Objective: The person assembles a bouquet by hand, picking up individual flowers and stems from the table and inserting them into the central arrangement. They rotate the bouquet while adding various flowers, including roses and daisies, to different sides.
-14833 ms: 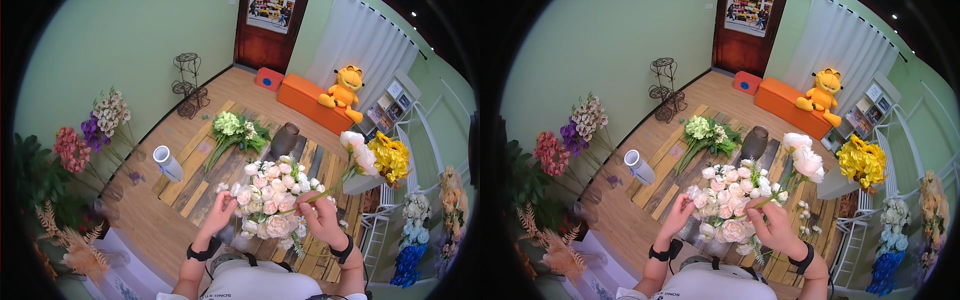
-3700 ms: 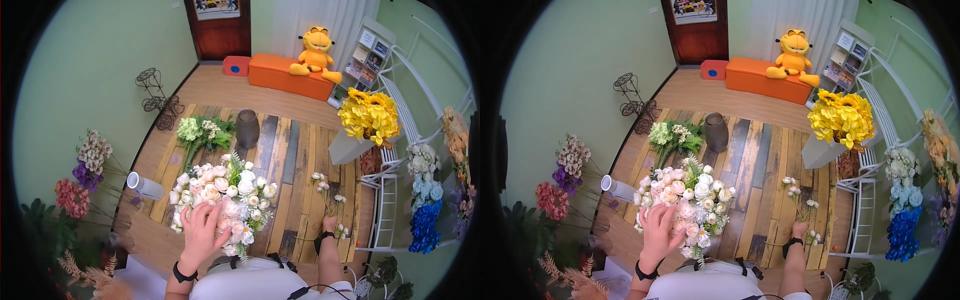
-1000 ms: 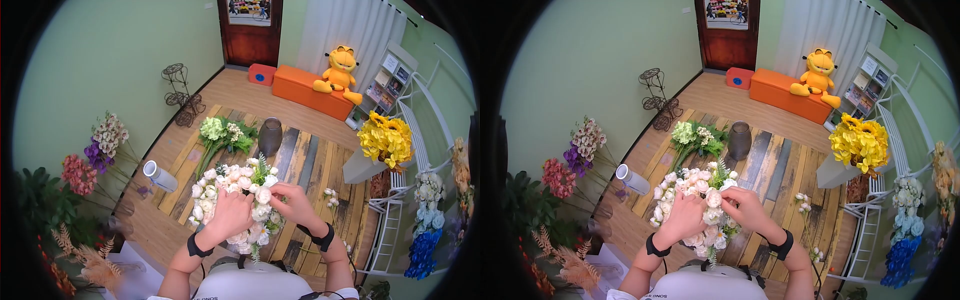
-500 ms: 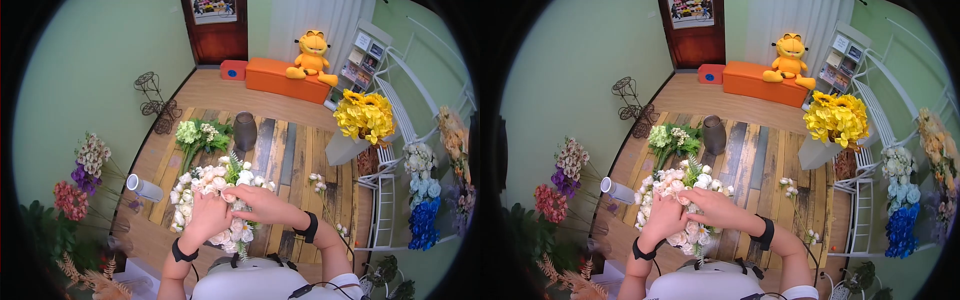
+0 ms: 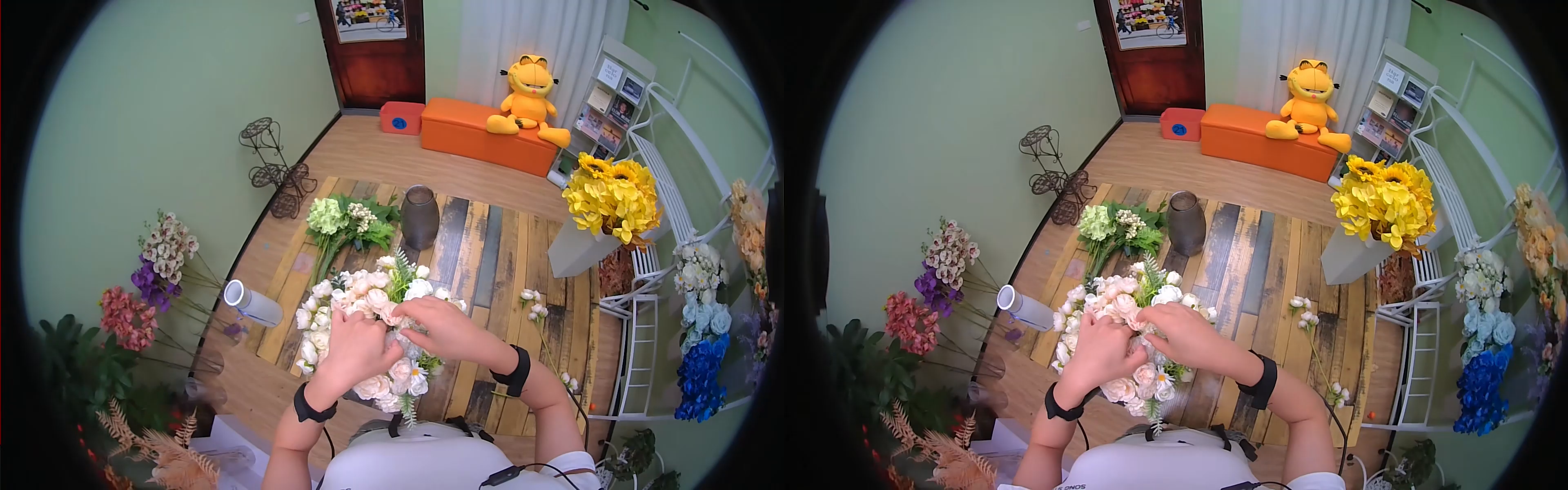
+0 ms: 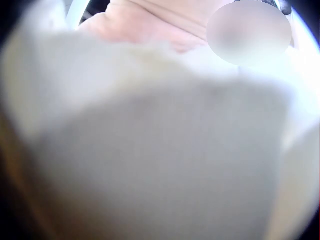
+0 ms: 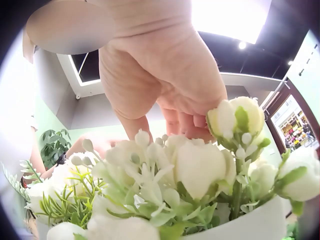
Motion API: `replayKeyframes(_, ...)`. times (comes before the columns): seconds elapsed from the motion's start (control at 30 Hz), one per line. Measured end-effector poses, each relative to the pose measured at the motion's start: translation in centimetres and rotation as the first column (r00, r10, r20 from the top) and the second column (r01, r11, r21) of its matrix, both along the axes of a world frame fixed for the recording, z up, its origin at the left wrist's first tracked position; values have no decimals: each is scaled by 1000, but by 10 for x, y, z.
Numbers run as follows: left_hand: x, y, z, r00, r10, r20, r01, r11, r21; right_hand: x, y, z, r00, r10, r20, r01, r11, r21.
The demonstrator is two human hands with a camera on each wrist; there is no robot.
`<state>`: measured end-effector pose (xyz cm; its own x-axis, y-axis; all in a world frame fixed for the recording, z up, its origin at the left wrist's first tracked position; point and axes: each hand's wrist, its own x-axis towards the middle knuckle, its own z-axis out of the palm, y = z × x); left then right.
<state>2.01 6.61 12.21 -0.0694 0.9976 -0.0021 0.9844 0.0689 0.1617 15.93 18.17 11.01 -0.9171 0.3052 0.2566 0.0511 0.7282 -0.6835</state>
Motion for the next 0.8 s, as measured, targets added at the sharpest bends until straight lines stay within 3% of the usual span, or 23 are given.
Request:
replayKeyframes(0.23, 0, -2, 3, 1000, -14, -8, 14, 1000, -20, -4, 0, 0, 999, 40, -34, -39, 998, 42)
replayKeyframes(0.33, -1, -3, 8, 999, -39, -15, 38, 997, -65, -5, -2, 5, 999, 10, -30, -12, 998, -62)
replayKeyframes(0.6, -1, -7, 3, 996, -83, -45, 85, 995, 48, -10, -1, -6, 998, -40, -57, 37, 998, -48)
replayKeyframes(0.8, -1, -7, 1, 997, -79, -21, 79, 997, 26, -12, 0, -7, 996, -50, -79, 44, 996, -77)
